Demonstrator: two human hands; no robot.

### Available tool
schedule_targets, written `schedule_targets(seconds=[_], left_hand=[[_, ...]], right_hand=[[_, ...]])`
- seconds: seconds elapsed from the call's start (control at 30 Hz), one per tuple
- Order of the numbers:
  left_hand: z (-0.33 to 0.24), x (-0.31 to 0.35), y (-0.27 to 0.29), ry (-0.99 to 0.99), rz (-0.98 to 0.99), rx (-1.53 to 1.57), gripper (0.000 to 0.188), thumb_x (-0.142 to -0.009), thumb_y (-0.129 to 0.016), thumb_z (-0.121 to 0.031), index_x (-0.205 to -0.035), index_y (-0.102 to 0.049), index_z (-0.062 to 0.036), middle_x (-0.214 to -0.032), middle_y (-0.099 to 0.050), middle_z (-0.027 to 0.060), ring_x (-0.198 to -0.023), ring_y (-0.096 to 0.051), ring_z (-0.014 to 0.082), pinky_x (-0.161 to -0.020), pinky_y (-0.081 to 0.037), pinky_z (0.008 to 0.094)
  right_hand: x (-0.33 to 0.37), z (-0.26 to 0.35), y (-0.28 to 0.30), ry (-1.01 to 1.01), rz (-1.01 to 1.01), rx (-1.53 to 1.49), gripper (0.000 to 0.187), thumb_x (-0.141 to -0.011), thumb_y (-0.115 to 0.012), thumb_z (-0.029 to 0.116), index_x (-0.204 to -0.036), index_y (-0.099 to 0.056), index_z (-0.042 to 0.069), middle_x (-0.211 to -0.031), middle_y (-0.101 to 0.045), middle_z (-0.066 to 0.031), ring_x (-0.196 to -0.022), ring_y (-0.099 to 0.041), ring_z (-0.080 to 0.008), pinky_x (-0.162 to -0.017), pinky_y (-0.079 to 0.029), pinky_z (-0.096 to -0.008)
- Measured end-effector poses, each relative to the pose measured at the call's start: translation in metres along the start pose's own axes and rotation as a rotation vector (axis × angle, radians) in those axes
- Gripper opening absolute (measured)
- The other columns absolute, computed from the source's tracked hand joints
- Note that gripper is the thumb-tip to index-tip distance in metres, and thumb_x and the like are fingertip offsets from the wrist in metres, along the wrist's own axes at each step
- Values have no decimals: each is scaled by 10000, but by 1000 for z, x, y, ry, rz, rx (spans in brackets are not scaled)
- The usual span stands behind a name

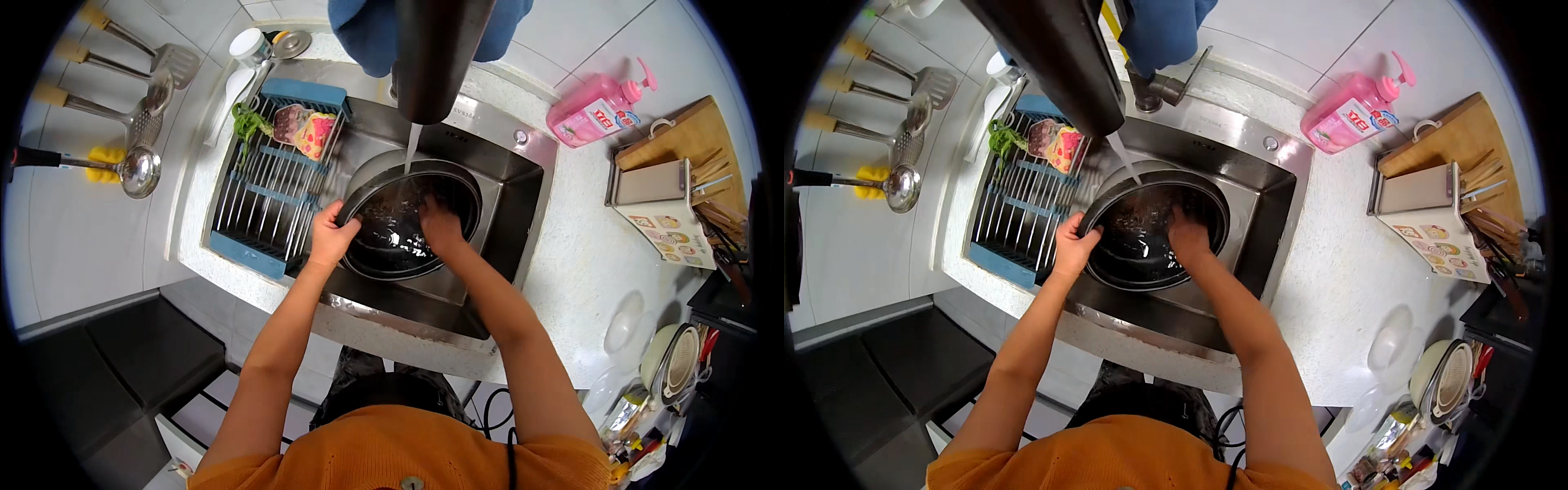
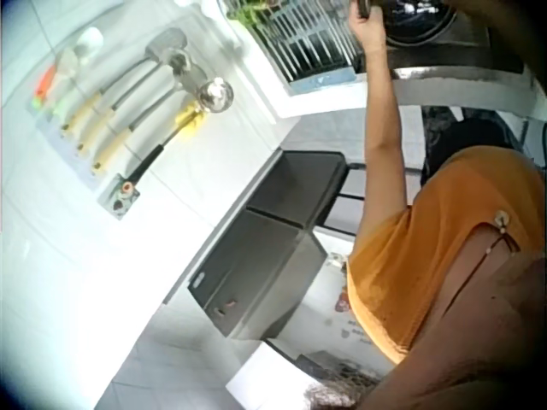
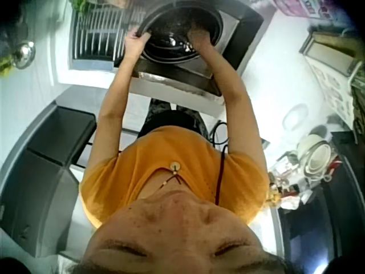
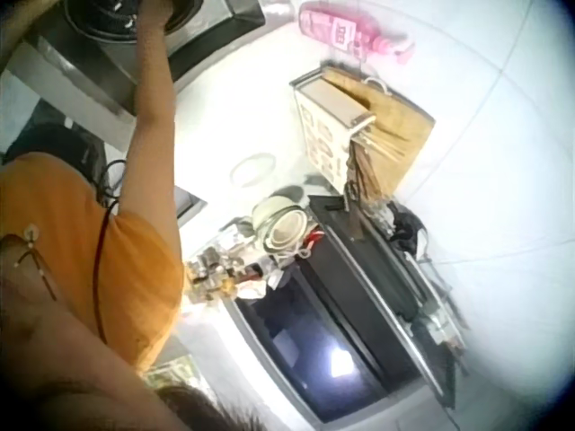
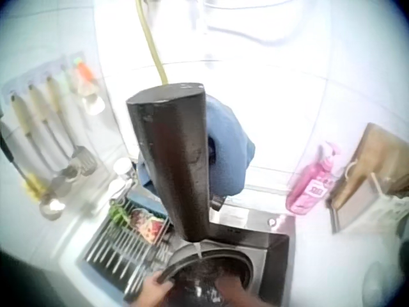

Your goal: The person washes an inner pot using a sponge under running water in a sink, rotating the pot to scrub both the interior and exterior surfaces.

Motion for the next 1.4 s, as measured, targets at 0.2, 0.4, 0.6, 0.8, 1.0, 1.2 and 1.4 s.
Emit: schedule_targets(seconds=[0.2, 0.4, 0.6, 0.8, 1.0, 1.2, 1.4], left_hand=[[28, -3, 22, 109, -134, 191, 146, -797, -607, -113, -687, -554, -35, -642, -478, -87, -585, -380, 8, -526, -321, 173], [61, -6, 39, 261, -266, 324, 393, -893, -442, -347, -569, -419, -125, -595, -392, -83, -557, -311, 20, -497, -273, 190], [54, -11, 40, 123, -226, 184, 385, -888, -478, -252, -561, -348, -96, -586, -305, -90, -554, -247, 25, -475, -221, 201], [49, -12, 43, 80, -201, 109, 392, -872, -510, -215, -557, -318, -85, -577, -257, -94, -546, -213, 27, -460, -188, 218], [48, -13, 41, 46, -196, 84, 365, -897, -461, -241, -577, -391, -81, -595, -296, -96, -565, -230, 22, -474, -206, 206], [33, -11, 39, 27, -195, -33, 392, -872, -509, -234, -559, -356, -55, -556, -272, -71, -543, -237, 40, -452, -205, 233], [24, -10, 38, 8, -204, -36, 408, -872, -509, -248, -555, -331, -64, -558, -267, -69, -545, -231, 40, -452, -207, 234]], right_hand=[[8, 36, -80, -98, 304, -103, 245, -771, -477, 159, -957, -564, 25, -1003, -555, -151, -880, -569, -272, -710, -485, -380], [-14, 97, -93, -473, 380, -1334, 324, -832, -491, 360, -1026, -531, 105, -865, -581, -66, -723, -559, -174, -669, -467, -321], [-15, 106, -54, -370, 128, -1338, 309, -772, -582, 339, -911, -577, 63, -826, -597, -89, -712, -556, -154, -649, -446, -302], [-3, 82, -62, -212, 326, -462, 312, -705, -650, 267, -903, -602, 30, -876, -616, -120, -820, -591, -247, -671, -488, -352], [-21, 113, -65, -537, 390, -1600, 292, -721, -665, 280, -875, -604, 40, -731, -576, -20, -636, -535, -121, -577, -485, -278], [-15, 89, -61, -220, 208, -495, 232, -693, -661, 229, -837, -612, 54, -748, -602, -35, -643, -529, -114, -560, -436, -263], [-23, 106, -71, -294, 321, -1172, 242, -675, -661, 226, -866, -628, 80, -776, -623, -106, -712, -592, -136, -611, -458, -298]])
Point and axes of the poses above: each hand's wrist, its own x-axis away from the middle knuckle, its own y-axis out of the back of the hand, z = x × y, the point moved 10 cm from there along -x, towards the middle knuckle
